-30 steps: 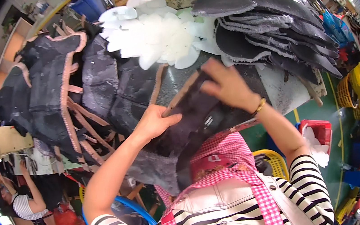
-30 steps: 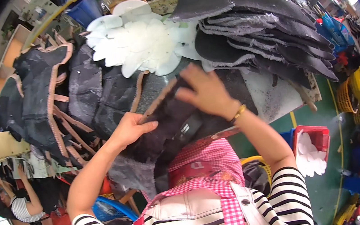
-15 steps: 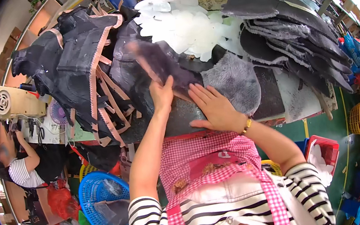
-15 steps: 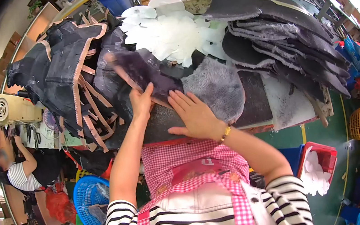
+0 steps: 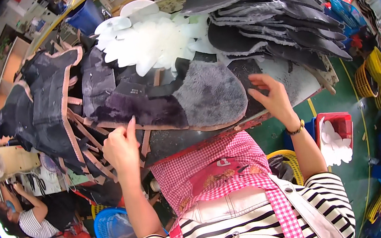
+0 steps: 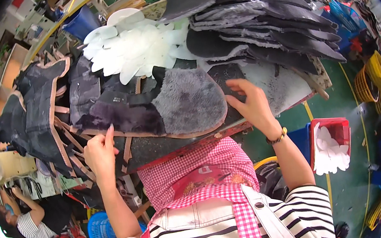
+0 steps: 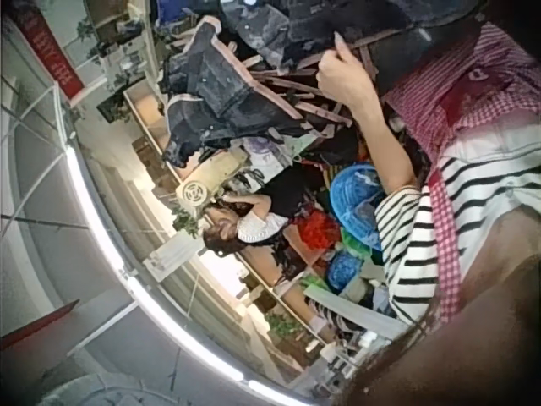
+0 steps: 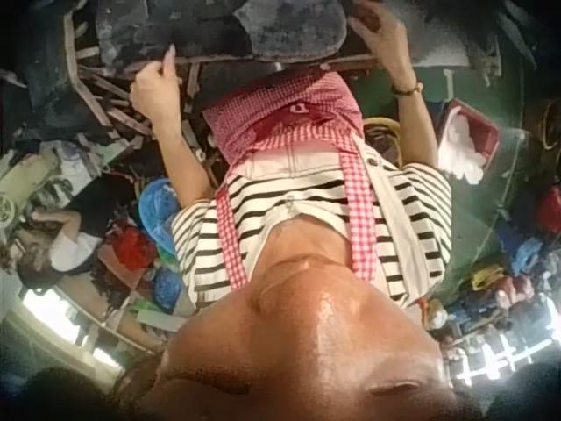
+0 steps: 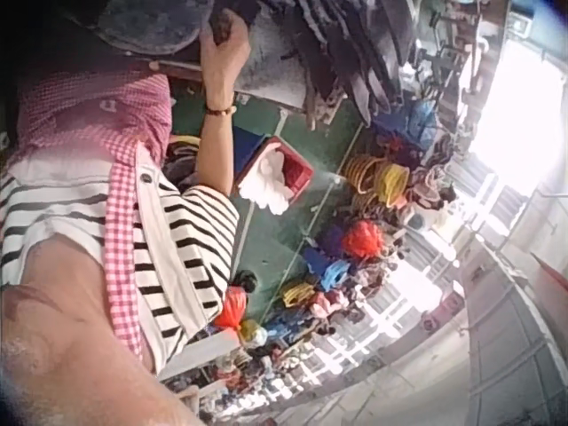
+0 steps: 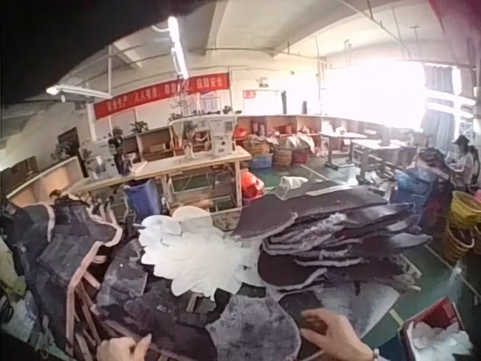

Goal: The person assembles slipper components by hand at a workbench. They pick up a white foam insole and a black fuzzy upper, press them together, and fold the upper over the insole to form the slipper. The process is repeated for multiple units, with finished items placed into a blue basket.

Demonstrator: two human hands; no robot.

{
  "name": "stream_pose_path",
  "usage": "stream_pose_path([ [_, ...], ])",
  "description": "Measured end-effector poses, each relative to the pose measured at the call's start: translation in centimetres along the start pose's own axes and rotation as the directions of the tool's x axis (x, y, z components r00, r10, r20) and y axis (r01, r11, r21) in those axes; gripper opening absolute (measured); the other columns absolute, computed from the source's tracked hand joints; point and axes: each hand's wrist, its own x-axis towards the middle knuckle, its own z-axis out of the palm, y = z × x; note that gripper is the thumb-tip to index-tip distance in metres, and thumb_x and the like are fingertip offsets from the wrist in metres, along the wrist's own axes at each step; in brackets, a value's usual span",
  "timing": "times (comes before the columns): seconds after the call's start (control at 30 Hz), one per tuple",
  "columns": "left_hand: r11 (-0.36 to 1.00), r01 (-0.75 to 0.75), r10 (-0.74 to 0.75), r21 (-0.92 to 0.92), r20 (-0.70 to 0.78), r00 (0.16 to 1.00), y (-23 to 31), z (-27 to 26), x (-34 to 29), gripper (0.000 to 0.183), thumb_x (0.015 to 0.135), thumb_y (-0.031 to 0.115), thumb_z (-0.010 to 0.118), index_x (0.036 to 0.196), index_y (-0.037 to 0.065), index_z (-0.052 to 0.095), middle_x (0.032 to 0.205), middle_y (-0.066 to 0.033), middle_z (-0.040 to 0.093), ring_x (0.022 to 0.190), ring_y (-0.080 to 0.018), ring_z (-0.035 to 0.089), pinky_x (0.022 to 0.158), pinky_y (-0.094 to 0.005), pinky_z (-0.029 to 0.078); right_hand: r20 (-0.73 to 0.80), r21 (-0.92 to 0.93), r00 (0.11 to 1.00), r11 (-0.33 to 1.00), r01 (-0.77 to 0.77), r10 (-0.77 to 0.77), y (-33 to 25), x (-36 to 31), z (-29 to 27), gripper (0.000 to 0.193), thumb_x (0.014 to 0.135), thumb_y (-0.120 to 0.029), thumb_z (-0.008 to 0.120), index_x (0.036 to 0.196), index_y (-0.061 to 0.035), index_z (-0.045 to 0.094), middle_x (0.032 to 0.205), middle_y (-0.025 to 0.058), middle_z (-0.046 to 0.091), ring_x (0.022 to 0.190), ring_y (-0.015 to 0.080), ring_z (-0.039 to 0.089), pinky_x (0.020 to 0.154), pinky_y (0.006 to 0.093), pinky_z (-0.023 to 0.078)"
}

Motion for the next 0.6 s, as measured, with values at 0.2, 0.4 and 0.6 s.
stream_pose_path([
  [0.2, 0.549, -0.825, 0.835, 0.133, -0.122, 0.536, 11.8, 6.4, 7.6, 0.062, 0.069, 0.033, 0.079, 0.122, 0.008, 0.058, 0.131, -0.0136, 0.055, 0.127, -0.03, 0.046, 0.114, -0.0506, 0.024, 0.003, 0.003, 0.997, 0.997, 0.079, -0.079, 0.6, 3.1, 4.3, 0.1, 0.062, -0.023, 0.088, 0.144, -0.0026, 0.035, 0.141, 0.0177, 0.043, 0.128, 0.0288, 0.045, 0.103, 0.0373, 0.041],
  [0.4, 0.379, -0.875, 0.923, -0.302, 0.06, 0.379, 12.3, 4.6, 8.1, 0.018, 0.066, 0.011, 0.073, 0.079, 0.008, 0.062, 0.071, -0.0106, 0.062, 0.073, -0.0321, 0.063, 0.064, -0.042, 0.049, 0.109, 0.505, 0.993, 0.863, -0.024, -0.036, -0.3, 3.8, 2.6, 0.087, 0.065, -0.013, 0.085, 0.139, -0.0024, 0.042, 0.133, 0.0184, 0.052, 0.12, 0.0271, 0.054, 0.1, 0.0355, 0.044],
  [0.6, 0.515, -0.685, 0.691, -0.516, -0.222, 0.687, 8.8, 0.7, 3.2, 0.027, 0.06, -0.016, 0.06, 0.08, 0.002, 0.064, 0.081, -0.0108, 0.07, 0.076, -0.0245, 0.07, 0.071, -0.0306, 0.055, -0.042, 0.237, 0.723, 0.696, 0.678, -0.69, -5.7, 0.3, 0.9, 0.043, 0.063, 0.006, 0.067, 0.106, 0.0008, 0.069, 0.099, 0.017, 0.071, 0.076, 0.0291, 0.071, 0.066, 0.0339, 0.058],
])
